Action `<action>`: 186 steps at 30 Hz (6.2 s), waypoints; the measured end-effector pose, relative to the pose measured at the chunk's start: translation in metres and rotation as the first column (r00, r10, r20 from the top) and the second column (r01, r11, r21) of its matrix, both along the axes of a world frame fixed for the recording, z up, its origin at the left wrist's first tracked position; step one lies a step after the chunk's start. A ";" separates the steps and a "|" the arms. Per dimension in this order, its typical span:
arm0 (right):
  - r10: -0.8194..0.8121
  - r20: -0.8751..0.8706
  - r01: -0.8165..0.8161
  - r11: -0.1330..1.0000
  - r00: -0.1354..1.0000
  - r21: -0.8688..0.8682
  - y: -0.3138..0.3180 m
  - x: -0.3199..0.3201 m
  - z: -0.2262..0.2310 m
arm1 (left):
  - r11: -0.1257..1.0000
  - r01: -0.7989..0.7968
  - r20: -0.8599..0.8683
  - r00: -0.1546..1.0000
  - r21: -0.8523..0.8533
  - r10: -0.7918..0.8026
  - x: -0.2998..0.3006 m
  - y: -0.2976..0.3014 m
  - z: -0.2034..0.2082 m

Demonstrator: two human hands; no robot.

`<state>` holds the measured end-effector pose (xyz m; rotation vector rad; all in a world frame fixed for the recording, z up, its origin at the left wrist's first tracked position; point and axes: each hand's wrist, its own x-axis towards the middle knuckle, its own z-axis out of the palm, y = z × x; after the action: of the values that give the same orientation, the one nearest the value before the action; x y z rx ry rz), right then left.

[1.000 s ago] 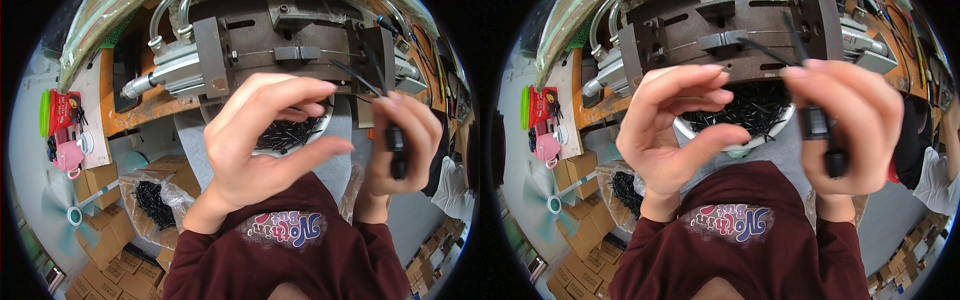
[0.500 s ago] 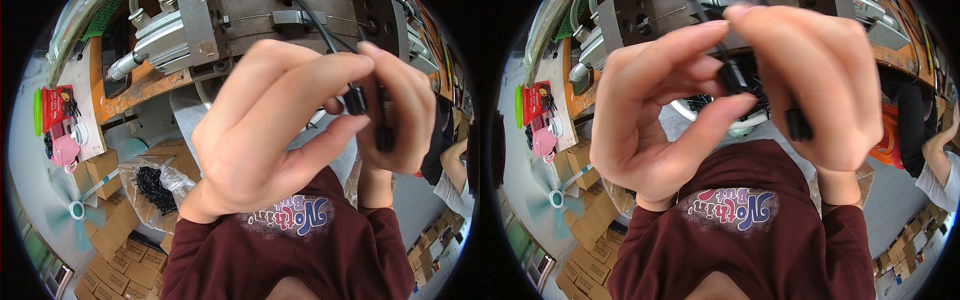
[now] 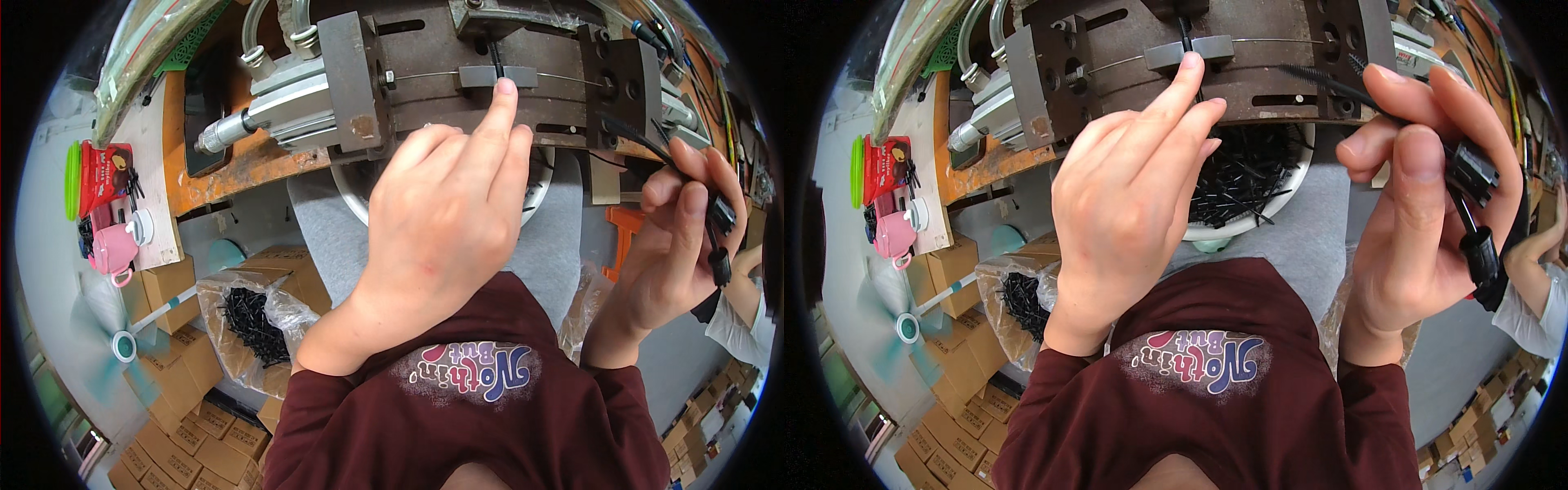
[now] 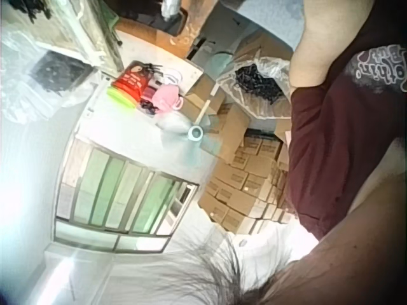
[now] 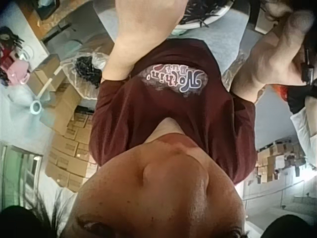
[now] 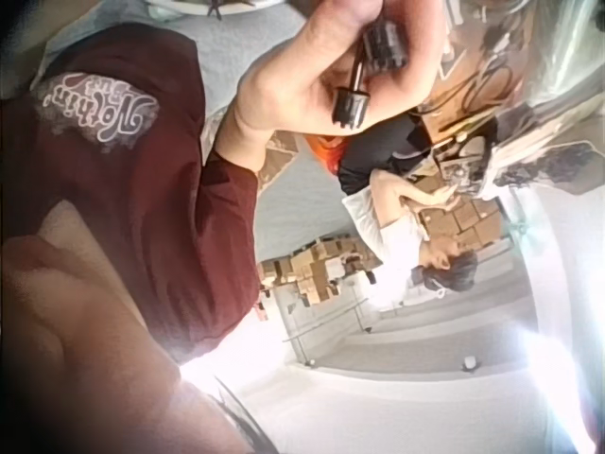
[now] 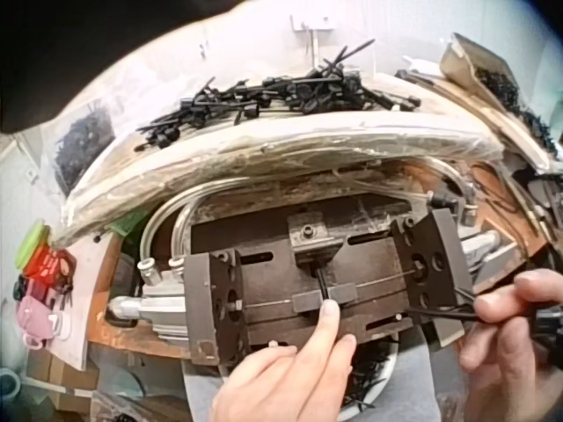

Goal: Manually assemble and compress black electronic connector components using a pneumatic jig.

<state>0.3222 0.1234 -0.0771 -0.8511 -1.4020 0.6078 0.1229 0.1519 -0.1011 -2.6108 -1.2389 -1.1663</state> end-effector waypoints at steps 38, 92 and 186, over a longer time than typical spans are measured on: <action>-0.194 0.363 0.148 0.978 0.912 0.151 0.005 -0.006 -0.003 | 0.996 -0.082 -0.011 0.996 0.038 0.083 0.000 0.001 0.000; 0.404 0.730 0.076 0.847 0.551 -0.527 -0.050 0.000 -0.166 | 0.778 0.032 -0.017 0.998 -0.628 -0.055 -0.009 -0.083 -0.150; 0.052 -0.643 -0.508 0.663 0.764 -0.550 -0.039 -0.038 -0.040 | 0.808 0.450 0.501 0.835 -0.381 -0.228 -0.026 -0.075 -0.016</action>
<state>0.2839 0.0840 -0.1169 -0.9031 -0.6989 1.6030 0.0966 0.0768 -0.1168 -3.1739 -1.2827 -1.7967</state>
